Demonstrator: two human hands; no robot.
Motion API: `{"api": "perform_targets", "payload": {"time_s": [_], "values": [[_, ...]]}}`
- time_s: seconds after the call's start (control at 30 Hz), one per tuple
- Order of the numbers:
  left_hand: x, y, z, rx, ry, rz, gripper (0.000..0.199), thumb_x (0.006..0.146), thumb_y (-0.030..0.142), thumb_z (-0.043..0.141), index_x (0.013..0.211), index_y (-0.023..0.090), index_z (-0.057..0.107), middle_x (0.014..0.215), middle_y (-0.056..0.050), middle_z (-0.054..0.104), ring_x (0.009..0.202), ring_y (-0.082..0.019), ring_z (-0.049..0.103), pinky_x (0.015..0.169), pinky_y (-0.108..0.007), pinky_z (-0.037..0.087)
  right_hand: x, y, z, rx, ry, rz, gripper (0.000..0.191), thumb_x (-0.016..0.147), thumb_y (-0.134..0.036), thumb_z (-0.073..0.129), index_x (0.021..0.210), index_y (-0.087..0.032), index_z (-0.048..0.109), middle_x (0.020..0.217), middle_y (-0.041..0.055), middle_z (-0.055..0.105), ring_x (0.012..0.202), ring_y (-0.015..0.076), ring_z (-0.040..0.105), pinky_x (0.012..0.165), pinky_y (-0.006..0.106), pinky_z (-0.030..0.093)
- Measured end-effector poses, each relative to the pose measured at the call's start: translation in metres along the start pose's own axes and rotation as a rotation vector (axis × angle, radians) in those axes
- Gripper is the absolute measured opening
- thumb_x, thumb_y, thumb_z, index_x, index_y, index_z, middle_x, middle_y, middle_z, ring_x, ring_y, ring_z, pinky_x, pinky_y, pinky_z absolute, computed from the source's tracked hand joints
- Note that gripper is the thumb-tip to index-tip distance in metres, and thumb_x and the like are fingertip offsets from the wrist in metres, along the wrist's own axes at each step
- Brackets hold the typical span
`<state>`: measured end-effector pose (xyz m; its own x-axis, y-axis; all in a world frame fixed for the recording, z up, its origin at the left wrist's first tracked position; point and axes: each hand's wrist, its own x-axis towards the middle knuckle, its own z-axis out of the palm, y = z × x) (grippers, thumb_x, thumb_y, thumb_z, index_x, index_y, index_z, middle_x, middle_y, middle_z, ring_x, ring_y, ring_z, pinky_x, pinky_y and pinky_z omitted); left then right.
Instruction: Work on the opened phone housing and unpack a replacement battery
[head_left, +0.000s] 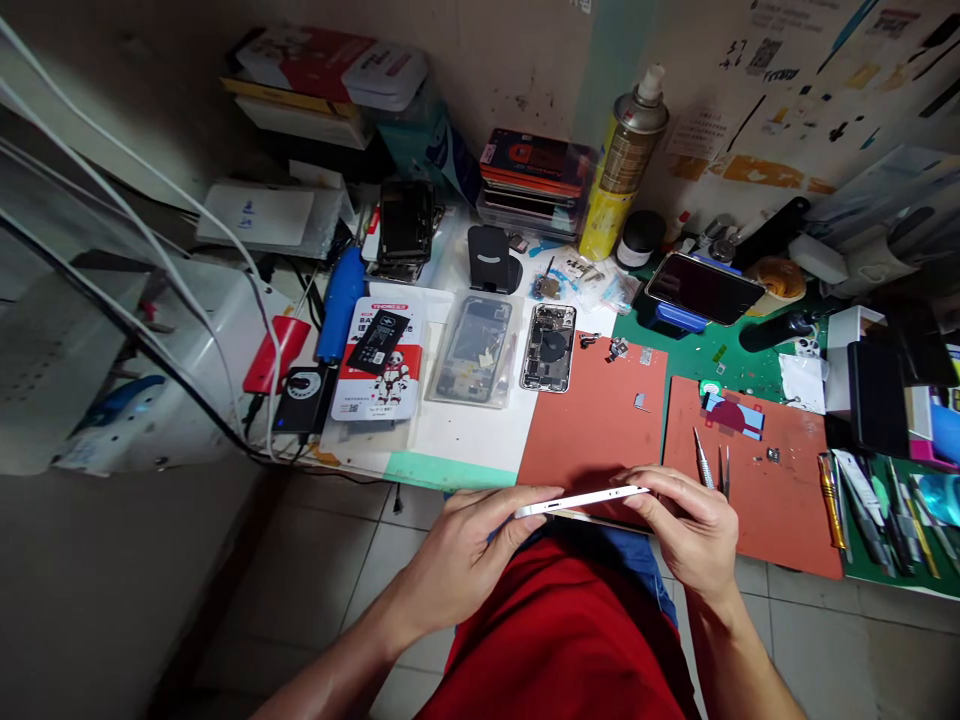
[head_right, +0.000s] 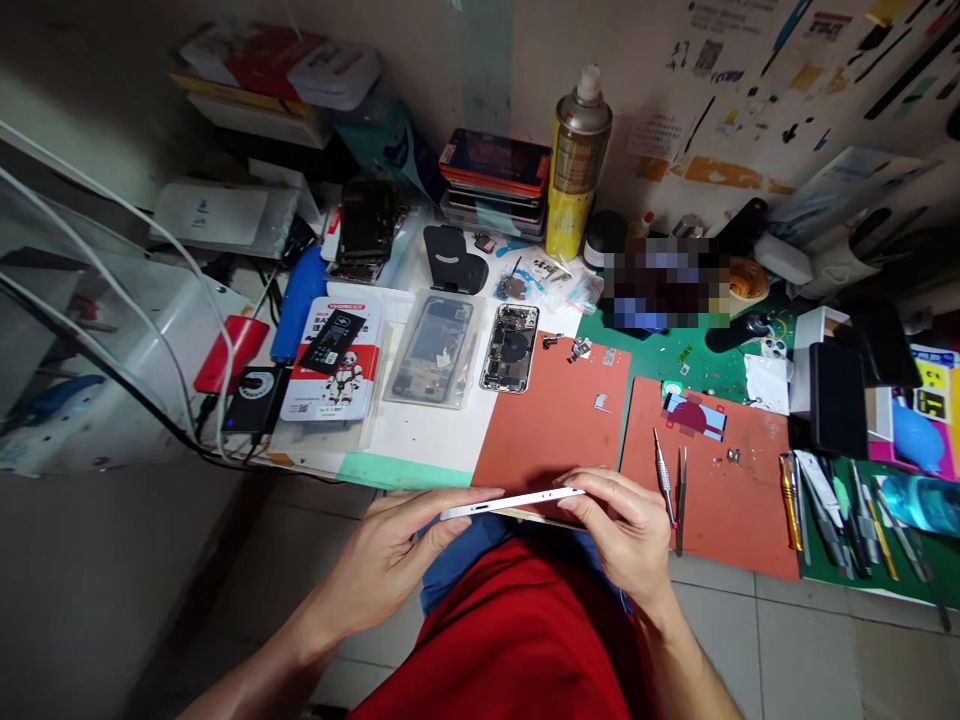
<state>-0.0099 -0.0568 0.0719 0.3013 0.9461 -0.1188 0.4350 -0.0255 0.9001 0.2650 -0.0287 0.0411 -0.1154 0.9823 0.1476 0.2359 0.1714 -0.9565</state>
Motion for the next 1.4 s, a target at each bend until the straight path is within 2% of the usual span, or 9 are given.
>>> {"api": "perform_targets", "payload": {"time_s": [0.2,0.4,0.6,0.73,0.9,1.03,1.13,1.23,1.4], "values": [[-0.002,-0.007,0.001,-0.003,0.020,-0.027,0.033,0.108,0.039,0.061,0.138,0.033,0.075,0.130,-0.002,0.081,0.116,-0.021,0.079,0.102,-0.027,0.058,-0.004,0.012,0.001,0.051,0.058,0.101,0.005,0.090,-0.026,0.086,0.095,-0.027,0.088,0.092,0.0064,0.085,0.081,0.0249,0.081,0.075,0.036,0.069],[-0.003,-0.010,0.001,-0.009,0.076,0.028,0.033,0.111,0.032,0.055,0.136,0.035,0.077,0.127,0.000,0.082,0.112,-0.019,0.081,0.098,-0.022,0.058,-0.013,0.030,0.005,0.181,0.087,0.290,0.013,0.085,-0.034,0.091,0.093,-0.024,0.087,0.094,0.0075,0.084,0.083,0.0244,0.079,0.078,0.037,0.069],[-0.002,-0.010,0.016,-0.347,0.288,-0.090,0.038,0.101,0.043,0.072,0.135,0.026,0.078,0.123,-0.007,0.083,0.106,-0.025,0.083,0.094,-0.030,0.066,-0.016,0.025,0.035,0.513,0.317,0.568,0.035,0.073,-0.044,0.100,0.096,-0.022,0.086,0.084,0.0033,0.080,0.073,0.0165,0.071,0.069,0.028,0.062],[0.003,-0.002,0.022,-0.384,0.399,-0.131,0.039,0.106,0.045,0.064,0.138,0.026,0.077,0.132,-0.007,0.080,0.120,-0.029,0.079,0.103,-0.035,0.065,-0.019,0.015,0.061,0.681,0.213,0.705,0.040,0.079,-0.050,0.095,0.102,-0.020,0.084,0.090,0.0061,0.080,0.075,0.0194,0.072,0.070,0.032,0.061],[0.005,0.002,0.018,-0.268,0.386,-0.107,0.038,0.107,0.042,0.062,0.142,0.030,0.074,0.135,-0.004,0.078,0.128,-0.030,0.075,0.104,-0.034,0.064,-0.021,0.013,0.071,0.690,0.100,0.730,0.046,0.083,-0.057,0.090,0.107,-0.018,0.084,0.097,0.0092,0.082,0.082,0.0236,0.074,0.077,0.037,0.062],[0.004,0.005,0.019,-0.262,0.376,-0.119,0.041,0.109,0.040,0.060,0.148,0.032,0.069,0.145,-0.003,0.073,0.135,-0.027,0.071,0.112,-0.033,0.059,-0.021,0.006,0.074,0.764,0.041,0.753,0.040,0.084,-0.056,0.090,0.097,-0.018,0.083,0.089,0.0069,0.078,0.073,0.0180,0.067,0.070,0.030,0.057],[0.005,0.010,0.019,-0.282,0.345,-0.092,0.049,0.110,0.040,0.057,0.159,0.033,0.057,0.161,-0.002,0.060,0.150,-0.025,0.057,0.125,-0.034,0.047,-0.024,-0.001,0.079,0.875,-0.040,0.816,0.039,0.085,-0.053,0.090,0.078,-0.017,0.078,0.071,0.0021,0.068,0.058,0.0110,0.054,0.059,0.024,0.049],[0.008,0.014,0.017,-0.276,0.323,-0.041,0.055,0.111,0.038,0.054,0.165,0.032,0.049,0.170,-0.003,0.050,0.159,-0.025,0.045,0.133,-0.036,0.036,-0.029,-0.007,0.085,0.951,-0.107,0.872,0.040,0.085,-0.053,0.090,0.078,-0.016,0.078,0.063,-0.0003,0.061,0.053,0.0085,0.048,0.055,0.022,0.045],[0.010,0.016,0.014,-0.282,0.295,-0.071,0.054,0.112,0.039,0.052,0.165,0.035,0.047,0.171,-0.001,0.048,0.159,-0.024,0.045,0.124,-0.030,0.048,-0.033,-0.012,0.086,0.993,-0.147,0.887,0.040,0.087,-0.053,0.089,0.086,-0.014,0.081,0.069,0.0033,0.067,0.056,0.0094,0.056,0.056,0.021,0.048]]}}
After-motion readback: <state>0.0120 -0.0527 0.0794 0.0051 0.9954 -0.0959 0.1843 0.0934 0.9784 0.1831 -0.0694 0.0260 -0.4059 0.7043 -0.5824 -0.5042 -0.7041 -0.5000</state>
